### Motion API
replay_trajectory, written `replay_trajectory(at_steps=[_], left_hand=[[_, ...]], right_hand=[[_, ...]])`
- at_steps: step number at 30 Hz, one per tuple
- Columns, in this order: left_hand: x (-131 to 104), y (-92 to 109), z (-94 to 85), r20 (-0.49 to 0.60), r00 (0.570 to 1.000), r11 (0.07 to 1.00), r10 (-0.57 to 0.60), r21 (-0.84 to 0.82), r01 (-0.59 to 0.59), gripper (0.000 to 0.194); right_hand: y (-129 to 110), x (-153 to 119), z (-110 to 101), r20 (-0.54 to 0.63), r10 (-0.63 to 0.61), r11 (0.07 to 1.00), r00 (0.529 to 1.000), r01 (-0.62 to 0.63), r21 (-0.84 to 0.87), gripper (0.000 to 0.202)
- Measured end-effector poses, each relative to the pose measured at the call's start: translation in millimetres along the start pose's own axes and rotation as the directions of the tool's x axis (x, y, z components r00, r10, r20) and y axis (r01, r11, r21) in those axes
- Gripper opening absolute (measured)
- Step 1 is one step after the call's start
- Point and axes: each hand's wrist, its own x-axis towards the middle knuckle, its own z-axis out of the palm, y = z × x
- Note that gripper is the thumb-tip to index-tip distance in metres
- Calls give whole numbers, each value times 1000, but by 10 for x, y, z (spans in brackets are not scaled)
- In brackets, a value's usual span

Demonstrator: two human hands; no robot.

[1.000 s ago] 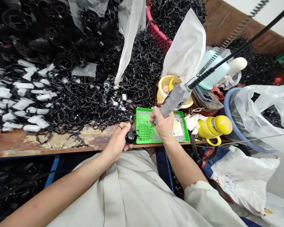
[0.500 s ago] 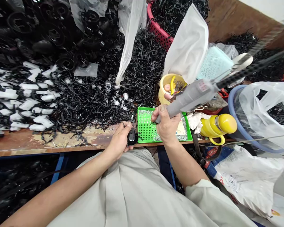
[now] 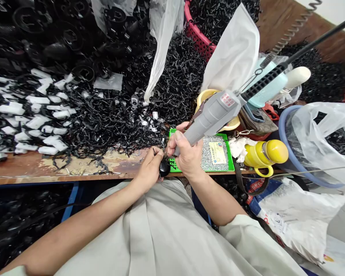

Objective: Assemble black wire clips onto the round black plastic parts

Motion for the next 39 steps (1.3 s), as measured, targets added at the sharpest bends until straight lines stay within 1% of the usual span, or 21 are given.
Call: replay_trajectory(at_steps=[2, 4, 6, 8, 10, 12, 14, 16, 18, 21, 24, 27, 30, 32, 36, 39], left_hand=[[11, -10, -17, 35, 999, 997, 12, 72, -15, 18], [11, -10, -30, 71, 997, 993, 4, 121, -13, 18], [-1, -3, -35, 99, 995, 990, -23, 141, 9, 17], [-15, 4, -33, 115, 992, 988, -54, 148, 37, 19], [-21, 6, -33, 124, 990, 990, -69, 134, 52, 22], [-19, 1, -41, 137, 988, 995, -66, 90, 54, 25], [-18, -9, -62, 161, 986, 999, -48, 30, 44, 30], [-23, -23, -92, 192, 981, 999, -34, 5, 33, 34], [-34, -41, -118, 217, 976, 999, -28, 32, 22, 42], [-49, -65, -128, 213, 977, 992, -33, 125, 6, 53], [-53, -60, -103, 192, 981, 986, -38, 168, 5, 53], [-57, -28, -75, 179, 983, 983, -50, 182, 16, 51], [-65, -5, -68, 172, 984, 981, -51, 193, 17, 51], [-73, -6, -71, 172, 984, 982, -38, 187, 5, 51], [-93, -25, -68, 145, 989, 987, -13, 158, -11, 46], [-102, -38, -61, 94, 995, 992, 38, 114, -49, 45]], right_hand=[[-30, -18, -10, -2, -4, 1000, 1000, 4, -1, 32], [-96, -17, -66, -15, 0, 1000, 1000, -1, -26, 35], [-165, 11, -184, -50, -17, 997, 999, 14, -71, 42], [-200, 61, -346, -111, -69, 989, 991, 54, -135, 46], [-180, 115, -508, -171, -110, 978, 979, 76, -196, 47], [-116, 153, -626, -204, -108, 972, 973, 60, -229, 47], [-37, 170, -681, -208, -85, 972, 974, 36, -233, 46], [24, 173, -685, -191, -71, 973, 979, 27, -228, 43], [57, 173, -667, -172, -59, 973, 983, 19, -229, 39], [65, 175, -650, -165, -44, 972, 985, 4, -236, 36], [37, 174, -646, -170, -60, 971, 984, 18, -239, 40], [-44, 147, -587, -183, -115, 972, 976, 73, -224, 48], [-156, 83, -412, -187, -171, 978, 968, 144, -149, 47], [-209, 32, -249, -160, -166, 985, 973, 154, -84, 46], [-204, -38, 28, -88, -83, 996, 993, 81, -22, 50], [-149, -43, 121, -53, -49, 999, 997, 48, -13, 50]])
